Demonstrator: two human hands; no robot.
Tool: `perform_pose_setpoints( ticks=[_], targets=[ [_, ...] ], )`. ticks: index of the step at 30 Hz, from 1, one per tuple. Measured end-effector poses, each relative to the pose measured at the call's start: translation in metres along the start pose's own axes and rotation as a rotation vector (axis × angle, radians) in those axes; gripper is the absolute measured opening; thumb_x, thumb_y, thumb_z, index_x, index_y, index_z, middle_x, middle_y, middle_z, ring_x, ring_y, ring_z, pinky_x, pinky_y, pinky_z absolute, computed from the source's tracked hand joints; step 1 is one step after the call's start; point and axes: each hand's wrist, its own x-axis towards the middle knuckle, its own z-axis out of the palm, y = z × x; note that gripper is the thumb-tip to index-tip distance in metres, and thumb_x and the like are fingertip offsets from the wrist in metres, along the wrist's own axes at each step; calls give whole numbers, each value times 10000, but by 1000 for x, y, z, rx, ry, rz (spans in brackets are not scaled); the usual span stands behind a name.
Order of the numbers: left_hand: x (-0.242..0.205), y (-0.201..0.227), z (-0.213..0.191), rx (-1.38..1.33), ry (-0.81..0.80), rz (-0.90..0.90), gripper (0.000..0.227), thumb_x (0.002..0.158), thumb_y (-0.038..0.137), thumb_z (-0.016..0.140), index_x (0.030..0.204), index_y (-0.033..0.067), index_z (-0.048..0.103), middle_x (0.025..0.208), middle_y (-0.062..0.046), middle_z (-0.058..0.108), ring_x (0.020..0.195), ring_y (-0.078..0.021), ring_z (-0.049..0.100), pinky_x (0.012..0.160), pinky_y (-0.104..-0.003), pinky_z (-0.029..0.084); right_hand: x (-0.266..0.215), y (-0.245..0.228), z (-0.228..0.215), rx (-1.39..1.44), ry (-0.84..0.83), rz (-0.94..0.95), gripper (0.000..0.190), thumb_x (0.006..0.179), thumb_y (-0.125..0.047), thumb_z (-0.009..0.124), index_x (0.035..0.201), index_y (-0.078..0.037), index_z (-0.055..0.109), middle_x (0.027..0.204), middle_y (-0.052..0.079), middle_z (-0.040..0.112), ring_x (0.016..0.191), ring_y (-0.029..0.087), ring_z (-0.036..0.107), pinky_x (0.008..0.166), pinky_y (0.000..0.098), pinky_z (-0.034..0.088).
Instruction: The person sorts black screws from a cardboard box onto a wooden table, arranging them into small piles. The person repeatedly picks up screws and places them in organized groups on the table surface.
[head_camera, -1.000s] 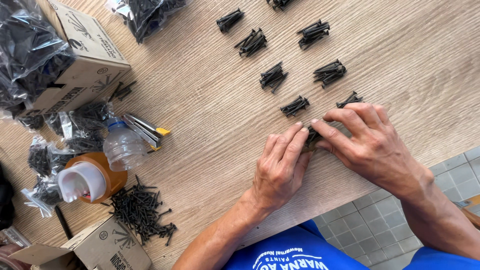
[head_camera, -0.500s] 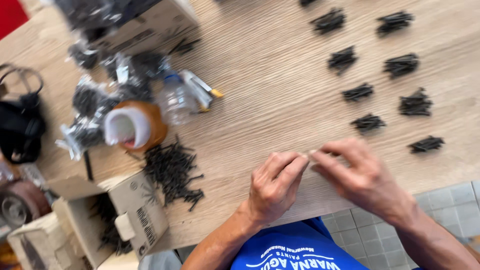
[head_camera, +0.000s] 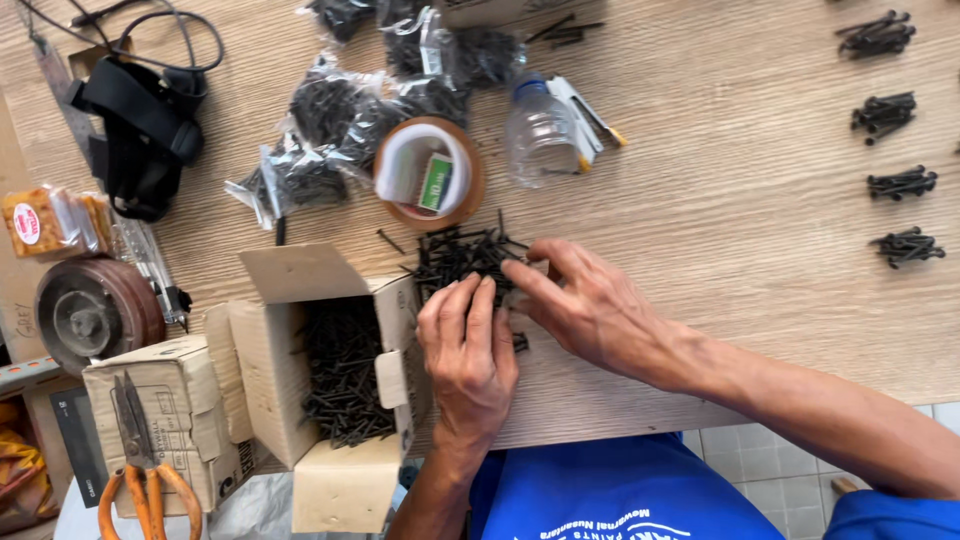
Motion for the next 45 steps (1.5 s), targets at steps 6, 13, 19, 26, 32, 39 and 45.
perform_pose_setpoints(
  ticks=[6,13,19,26,32,39,45],
  targets=[
    [-15,-25,10,23,41,87,329,1076,203,597,1330,26,712,1329,-172,712,1226,-364,664,1052,-474,501,7,6,38,-110,174,-87,184,969,-63,728,1152,-72,742,1041,120,651,895,308,730,777,385,618],
    [-18,-26,6,-2,5,87,295,1061,179,635,1300,29,721,1332,-199,700,1247,-388,639,1057,-504,473,-30,18,2,52,215,101,179,984,-80,755,1163,-87,767,1045,83,711,940,285,754,829,396,622],
    [-21,-18,12,4,-9,168,262,1066,186,619,1256,48,737,1338,-200,694,1264,-416,641,1064,-544,459,-74,25,-20,67,233,199,185,997,-142,762,1177,-109,791,1046,76,732,953,281,753,843,384,610],
    [-28,-8,22,49,-39,227,153,1037,170,658,1116,77,750,1312,-184,701,1266,-413,640,1067,-590,429,-80,21,-29,6,198,132,282,983,-98,743,1263,-62,743,1058,140,707,990,349,746,840,455,615],
    [-27,-1,22,54,-70,225,128,1008,135,668,1098,92,749,1309,-185,686,1273,-415,620,1055,-585,425,-84,34,-26,-26,107,118,238,992,-85,702,1219,-133,754,1002,106,620,818,314,694,712,455,602],
    [-27,3,23,39,-101,246,161,975,129,691,1118,91,754,1313,-183,671,1281,-411,607,1047,-568,431,-62,29,-30,-111,152,-20,121,1001,-239,717,1089,-250,800,1217,89,621,1092,344,621,955,487,543],
    [-32,3,16,65,-195,273,204,965,86,707,1156,112,776,1267,-110,695,1279,-327,583,1089,-563,343,-53,30,-13,-170,216,-17,46,1001,-177,747,1003,-197,788,1043,2,729,1040,252,692,934,405,511]
  ],
)
